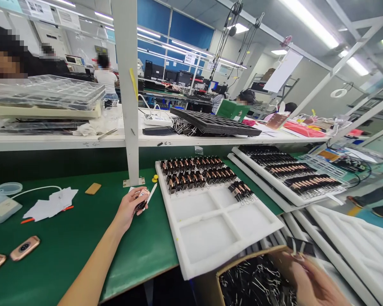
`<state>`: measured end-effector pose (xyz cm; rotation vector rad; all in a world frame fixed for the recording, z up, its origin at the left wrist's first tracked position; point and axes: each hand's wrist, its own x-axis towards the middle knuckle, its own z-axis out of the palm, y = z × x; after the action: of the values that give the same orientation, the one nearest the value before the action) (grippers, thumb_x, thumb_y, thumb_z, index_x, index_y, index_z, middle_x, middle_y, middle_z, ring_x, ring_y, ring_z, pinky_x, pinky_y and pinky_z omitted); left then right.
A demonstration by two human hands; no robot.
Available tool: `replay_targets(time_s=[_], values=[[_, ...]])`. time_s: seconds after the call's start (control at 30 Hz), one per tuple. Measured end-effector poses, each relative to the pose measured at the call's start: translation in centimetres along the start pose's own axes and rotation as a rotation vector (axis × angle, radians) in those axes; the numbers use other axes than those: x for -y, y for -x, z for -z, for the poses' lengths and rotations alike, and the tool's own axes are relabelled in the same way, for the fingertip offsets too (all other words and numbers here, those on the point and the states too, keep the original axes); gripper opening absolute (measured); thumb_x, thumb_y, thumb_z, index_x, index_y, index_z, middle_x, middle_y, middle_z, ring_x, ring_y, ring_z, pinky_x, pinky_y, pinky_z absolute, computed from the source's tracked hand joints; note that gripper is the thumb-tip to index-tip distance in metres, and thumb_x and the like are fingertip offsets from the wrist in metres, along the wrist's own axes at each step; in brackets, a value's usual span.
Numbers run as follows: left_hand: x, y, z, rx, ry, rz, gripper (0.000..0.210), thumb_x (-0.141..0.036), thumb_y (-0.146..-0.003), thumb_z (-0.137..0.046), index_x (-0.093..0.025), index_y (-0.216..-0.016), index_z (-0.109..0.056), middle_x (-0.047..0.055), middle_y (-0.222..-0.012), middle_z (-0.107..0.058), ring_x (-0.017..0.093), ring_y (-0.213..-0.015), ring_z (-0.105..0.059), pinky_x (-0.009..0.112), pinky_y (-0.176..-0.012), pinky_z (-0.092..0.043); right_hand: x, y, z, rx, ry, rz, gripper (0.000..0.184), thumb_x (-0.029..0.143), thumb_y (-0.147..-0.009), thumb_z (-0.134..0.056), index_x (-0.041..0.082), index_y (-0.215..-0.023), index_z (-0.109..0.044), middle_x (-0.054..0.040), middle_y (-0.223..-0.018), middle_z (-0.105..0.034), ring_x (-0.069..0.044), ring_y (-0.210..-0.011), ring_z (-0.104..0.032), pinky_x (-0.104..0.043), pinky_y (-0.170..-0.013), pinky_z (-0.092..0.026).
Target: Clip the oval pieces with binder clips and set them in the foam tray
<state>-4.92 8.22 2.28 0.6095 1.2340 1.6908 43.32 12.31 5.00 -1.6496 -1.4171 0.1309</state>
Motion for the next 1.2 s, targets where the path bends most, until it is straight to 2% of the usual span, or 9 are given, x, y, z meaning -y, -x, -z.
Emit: replay_targets(time_s=[0.17, 0.23, 0.37, 0.43, 0.5, 0.6, 0.7, 1.0, 1.2], values=[[0.2, 0.1, 0.1, -0.003, -0.060, -0.015, 0.054, -0.042, -0.071, -0.088, -0.017, -0.114, -0.067, 0.004, -0.092, -0.068, 0.014, -0.059, -0.063, 0.020, -0.040, -0.033, 9.2, 0.2, -6.3, 0.138, -0.300, 0.025, 0.045, 0.061, -0.078, -0.068, 0.017, -0.078, -0.074, -0.0110, -0.084, -0.076, -0.028, -0.076, -0.068, -0.039, -0.075, -0.054], [0.3, 0.1, 0.0, -0.005, -0.097, -0.020, 0.054, -0.043, -0.071, -0.088, -0.018, -0.114, -0.068, 0.005, -0.091, -0.069, 0.015, -0.059, -0.064, 0.020, -0.042, -0.032, 12.5, 0.6, -9.1, 0.308, -0.469, -0.020, 0.042, 0.060, -0.077, -0.071, 0.018, -0.076, -0.070, -0.0079, -0.075, -0.073, -0.025, -0.072, -0.068, -0.035, -0.069, -0.052], [0.3, 0.1, 0.0, -0.012, -0.141, -0.027, 0.052, -0.045, -0.070, -0.089, -0.017, -0.110, -0.069, 0.005, -0.089, -0.071, 0.016, -0.060, -0.065, 0.021, -0.044, -0.031, 18.0, 1.7, -14.6, 0.767, -0.910, -0.175, 0.044, 0.053, -0.072, -0.081, 0.020, -0.095, -0.062, -0.0044, -0.079, -0.073, -0.023, -0.075, -0.072, -0.030, -0.062, -0.051], [0.2, 0.2, 0.0, -0.011, -0.133, -0.030, 0.052, -0.045, -0.070, -0.089, -0.017, -0.109, -0.070, 0.006, -0.091, -0.072, 0.016, -0.060, -0.065, 0.022, -0.045, -0.032, 19.8, 2.2, -17.4, 1.005, -1.013, -0.239, 0.046, 0.055, -0.075, -0.078, 0.019, -0.097, -0.061, -0.0055, -0.082, -0.074, -0.022, -0.074, -0.073, -0.029, -0.062, -0.052], [0.1, 0.2, 0.1, -0.004, -0.119, -0.023, 0.052, -0.045, -0.070, -0.089, -0.017, -0.110, -0.070, 0.006, -0.090, -0.072, 0.016, -0.061, -0.065, 0.023, -0.050, -0.039, 20.7, 2.7, -20.0, 1.193, -1.026, -0.251, 0.046, 0.062, -0.080, -0.069, 0.017, -0.084, -0.061, -0.0056, -0.074, -0.071, -0.019, -0.062, -0.070, -0.027, -0.054, -0.049], [-0.2, 0.4, 0.2, 0.019, -0.115, 0.001, 0.049, -0.045, -0.071, -0.088, -0.017, -0.109, -0.072, 0.005, -0.089, -0.072, 0.016, -0.062, -0.066, 0.028, -0.061, -0.050, 20.8, 3.7, -22.5, 1.313, -0.984, -0.197, 0.048, 0.066, -0.083, -0.061, 0.020, -0.073, -0.054, 0.0026, -0.054, -0.057, -0.011, -0.038, -0.049, -0.023, -0.038, -0.029], [-0.4, 0.5, 0.4, 0.067, -0.147, 0.014, 0.049, -0.045, -0.071, -0.088, -0.016, -0.108, -0.075, 0.007, -0.090, -0.072, 0.017, -0.062, -0.065, 0.030, -0.063, -0.052, 19.9, 4.5, -23.1, 1.367, -0.967, -0.105, 0.044, 0.062, -0.084, -0.063, 0.020, -0.078, -0.055, 0.0073, -0.052, -0.050, -0.006, -0.037, -0.034, -0.022, -0.038, -0.018], [-1.4, 0.8, 0.7, 0.235, -0.337, -0.006, 0.039, -0.039, -0.070, -0.088, -0.018, -0.102, -0.081, 0.011, -0.093, -0.073, 0.023, -0.075, -0.065, 0.031, -0.057, -0.055, 18.8, 4.6, -22.1, 1.560, -0.818, 0.107, 0.044, 0.062, -0.090, -0.059, 0.018, -0.086, -0.062, 0.0045, -0.063, -0.052, -0.007, -0.044, -0.038, -0.024, -0.043, -0.026], [-1.2, 1.1, 1.2, 0.274, -0.412, 0.026, 0.035, -0.034, -0.068, -0.088, -0.019, -0.099, -0.083, 0.010, -0.087, -0.076, 0.023, -0.069, -0.067, 0.032, -0.057, -0.055, 19.3, 4.5, -21.6, 1.578, -0.764, 0.161, 0.047, 0.064, -0.090, -0.057, 0.019, -0.077, -0.060, 0.0042, -0.062, -0.048, -0.008, -0.046, -0.037, -0.025, -0.044, -0.026]])
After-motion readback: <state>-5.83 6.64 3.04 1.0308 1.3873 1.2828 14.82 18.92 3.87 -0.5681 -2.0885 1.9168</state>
